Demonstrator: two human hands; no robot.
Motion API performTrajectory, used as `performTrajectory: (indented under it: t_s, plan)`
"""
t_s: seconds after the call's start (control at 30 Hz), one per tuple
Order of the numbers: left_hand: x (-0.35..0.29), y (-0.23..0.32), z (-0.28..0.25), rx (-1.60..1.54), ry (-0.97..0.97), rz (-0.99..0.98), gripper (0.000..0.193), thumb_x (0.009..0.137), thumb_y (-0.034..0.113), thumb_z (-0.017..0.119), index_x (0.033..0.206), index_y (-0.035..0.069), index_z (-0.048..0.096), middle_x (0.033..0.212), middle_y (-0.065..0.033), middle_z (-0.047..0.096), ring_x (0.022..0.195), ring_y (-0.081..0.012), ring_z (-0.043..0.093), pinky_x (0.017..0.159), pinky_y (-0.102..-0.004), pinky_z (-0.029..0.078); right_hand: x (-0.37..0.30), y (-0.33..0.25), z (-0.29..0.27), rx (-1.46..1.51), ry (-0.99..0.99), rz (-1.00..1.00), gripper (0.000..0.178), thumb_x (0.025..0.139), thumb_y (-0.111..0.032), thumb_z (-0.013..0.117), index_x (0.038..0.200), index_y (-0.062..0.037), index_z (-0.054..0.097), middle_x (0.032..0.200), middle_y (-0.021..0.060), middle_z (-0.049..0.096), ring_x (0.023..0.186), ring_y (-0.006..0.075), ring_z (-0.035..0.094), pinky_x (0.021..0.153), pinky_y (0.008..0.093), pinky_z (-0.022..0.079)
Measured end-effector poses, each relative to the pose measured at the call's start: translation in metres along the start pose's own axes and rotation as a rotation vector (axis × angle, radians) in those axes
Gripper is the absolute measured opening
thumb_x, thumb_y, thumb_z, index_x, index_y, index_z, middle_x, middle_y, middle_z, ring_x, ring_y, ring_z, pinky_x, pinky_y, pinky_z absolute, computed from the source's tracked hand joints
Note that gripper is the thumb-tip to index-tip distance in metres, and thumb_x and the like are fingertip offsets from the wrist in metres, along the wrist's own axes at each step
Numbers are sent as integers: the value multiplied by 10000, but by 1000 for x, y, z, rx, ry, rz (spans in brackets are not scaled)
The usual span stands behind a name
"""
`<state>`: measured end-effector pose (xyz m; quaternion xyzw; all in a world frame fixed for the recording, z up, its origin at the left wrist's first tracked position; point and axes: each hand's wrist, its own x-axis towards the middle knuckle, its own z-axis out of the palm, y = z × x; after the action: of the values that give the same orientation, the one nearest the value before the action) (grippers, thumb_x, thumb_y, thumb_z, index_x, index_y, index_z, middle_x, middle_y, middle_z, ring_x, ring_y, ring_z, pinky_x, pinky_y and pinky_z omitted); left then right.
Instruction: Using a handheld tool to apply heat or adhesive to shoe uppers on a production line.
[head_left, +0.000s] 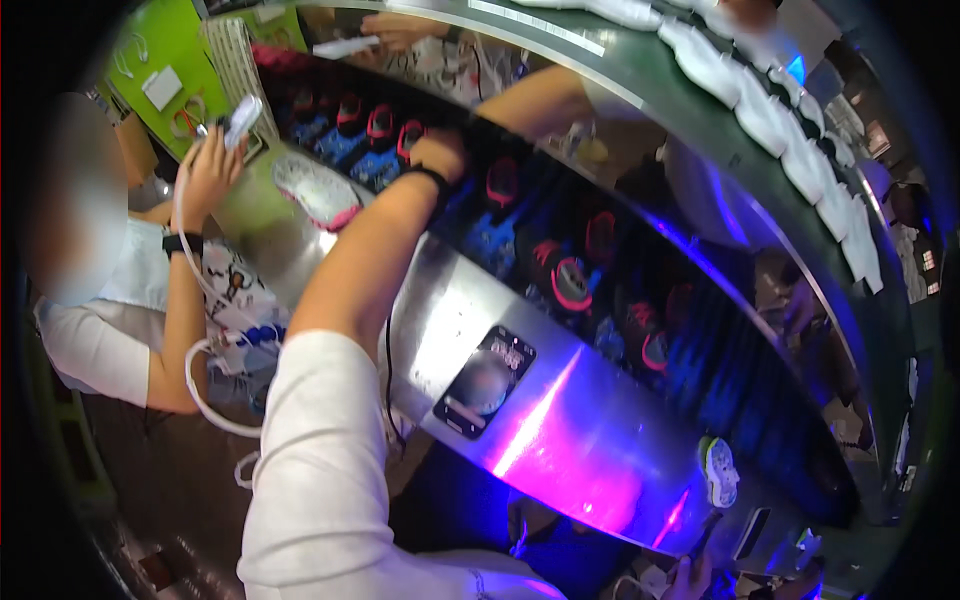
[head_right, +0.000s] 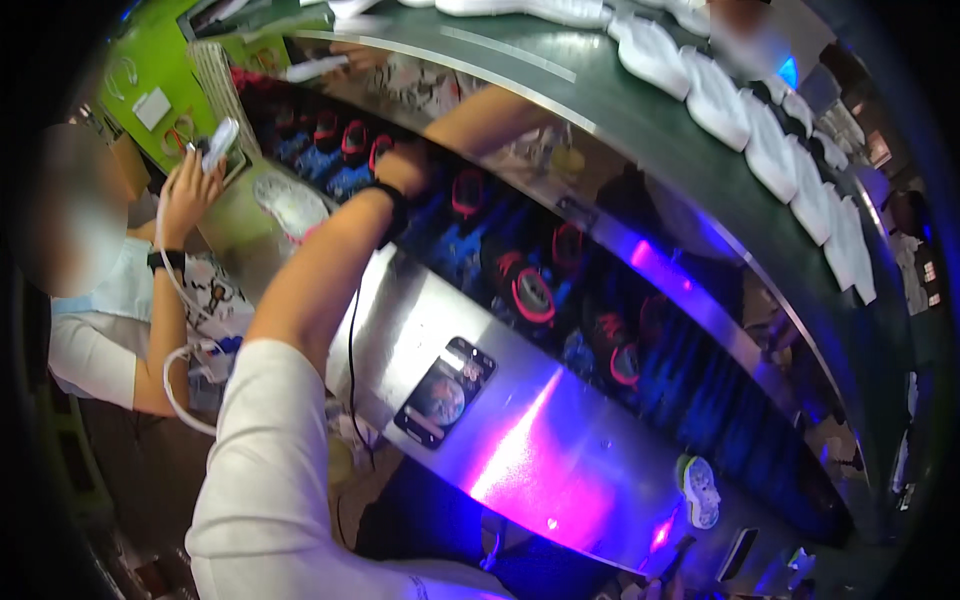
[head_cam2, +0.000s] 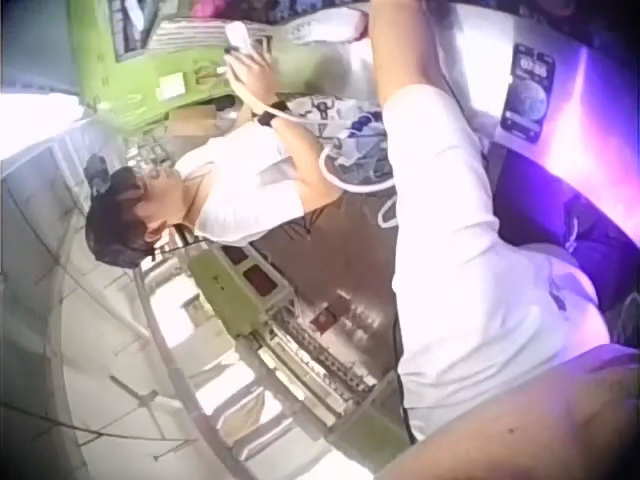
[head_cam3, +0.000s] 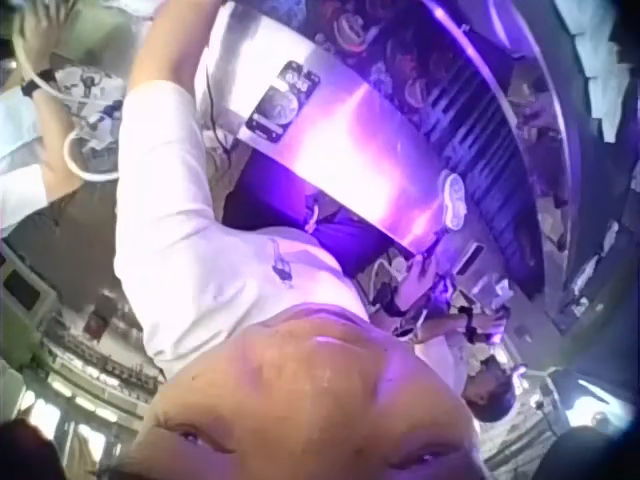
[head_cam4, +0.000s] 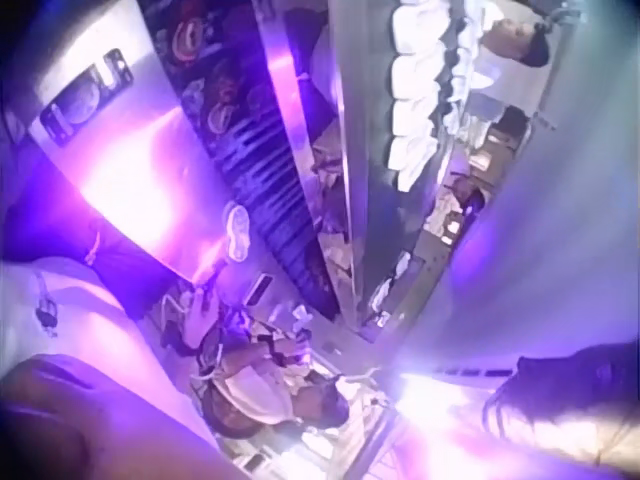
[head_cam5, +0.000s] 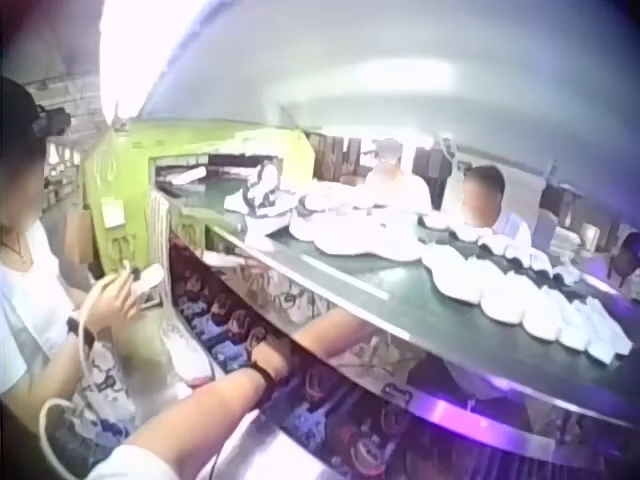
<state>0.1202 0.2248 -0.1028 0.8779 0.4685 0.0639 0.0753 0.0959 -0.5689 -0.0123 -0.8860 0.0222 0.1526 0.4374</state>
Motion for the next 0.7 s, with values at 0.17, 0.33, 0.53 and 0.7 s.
performTrajectory:
  t_s: [0.17,0.33,0.53,0.7]
  plan:
    - [-4,75,-1,139,346,200,357,911,403,623,1069,103,733,1135,-176,706,1045,-353,698,845,-462,592,-14,0,-12,-67,114,37,377,991,-109,635,1331,39,571,768,13,546,643,103,473,576,256,383]
    - [-13,72,21,-30,-87,-79,481,874,463,641,1166,95,745,1232,-179,706,1143,-329,690,945,-435,564,-1,14,-10,116,222,17,432,1012,-135,602,1407,16,511,877,12,564,698,72,481,580,222,391]
    - [-98,81,-59,-186,46,-48,436,834,404,733,1092,54,758,1079,-196,745,1018,-328,730,856,-420,586,4,35,-12,234,185,-36,462,1004,-129,576,1431,16,472,886,20,578,664,72,446,568,221,335]
    - [-251,109,-80,-1226,-29,180,324,807,226,842,1020,-2,750,900,-90,756,752,-148,693,712,-315,552,-1,15,9,383,146,-72,459,996,-111,597,1429,-1,492,826,-6,563,619,59,447,555,215,355]
